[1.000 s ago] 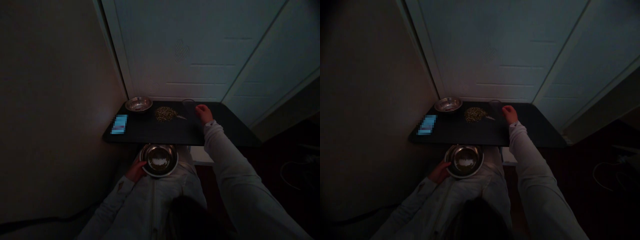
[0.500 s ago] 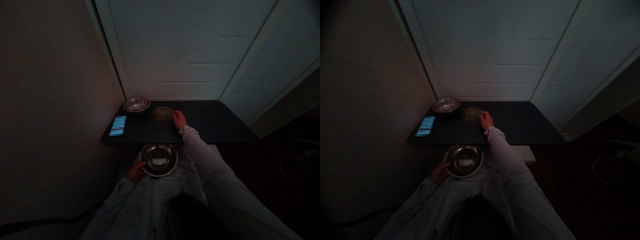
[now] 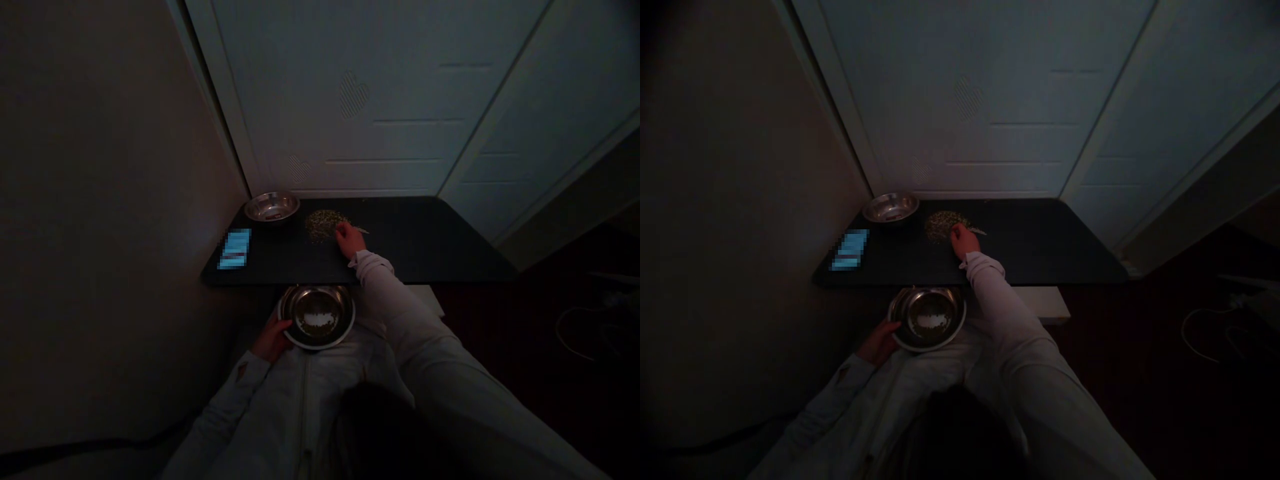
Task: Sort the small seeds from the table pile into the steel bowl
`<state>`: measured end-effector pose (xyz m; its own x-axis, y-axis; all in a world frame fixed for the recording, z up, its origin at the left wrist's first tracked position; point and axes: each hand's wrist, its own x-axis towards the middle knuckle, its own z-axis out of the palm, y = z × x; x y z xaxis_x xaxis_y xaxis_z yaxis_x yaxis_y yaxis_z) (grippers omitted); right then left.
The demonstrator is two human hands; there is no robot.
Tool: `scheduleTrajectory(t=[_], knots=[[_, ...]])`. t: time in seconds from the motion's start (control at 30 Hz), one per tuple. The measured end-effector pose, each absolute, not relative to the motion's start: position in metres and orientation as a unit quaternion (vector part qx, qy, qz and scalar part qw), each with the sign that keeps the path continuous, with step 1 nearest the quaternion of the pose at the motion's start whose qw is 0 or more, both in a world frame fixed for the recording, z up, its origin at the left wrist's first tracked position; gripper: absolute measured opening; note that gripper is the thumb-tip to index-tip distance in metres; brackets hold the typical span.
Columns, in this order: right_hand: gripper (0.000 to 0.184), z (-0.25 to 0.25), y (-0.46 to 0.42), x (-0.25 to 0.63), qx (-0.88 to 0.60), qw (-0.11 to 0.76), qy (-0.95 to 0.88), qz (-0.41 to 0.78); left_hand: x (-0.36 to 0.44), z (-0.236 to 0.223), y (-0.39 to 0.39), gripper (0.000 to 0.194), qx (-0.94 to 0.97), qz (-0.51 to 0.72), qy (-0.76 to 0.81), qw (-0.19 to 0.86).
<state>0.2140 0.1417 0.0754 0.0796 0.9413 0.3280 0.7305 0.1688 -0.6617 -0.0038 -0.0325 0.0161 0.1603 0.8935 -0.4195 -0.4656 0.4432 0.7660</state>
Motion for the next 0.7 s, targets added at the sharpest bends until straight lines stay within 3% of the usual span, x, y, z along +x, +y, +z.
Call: scheduleTrajectory(t=[0.23,0.7], knots=[[0.024,0.0758,0.1381,0.2145,-0.62,0.407,-0.653,0.154,-0.0025,0.0171,-0.031,0.073,0.229,0.481,0.436,0.726],[0.023,0.0758,0.135,0.2091,-0.599,0.385,-0.686,0.151,-0.0037,0.0137,-0.0289,0.077,0.242,0.471,0.437,0.727]])
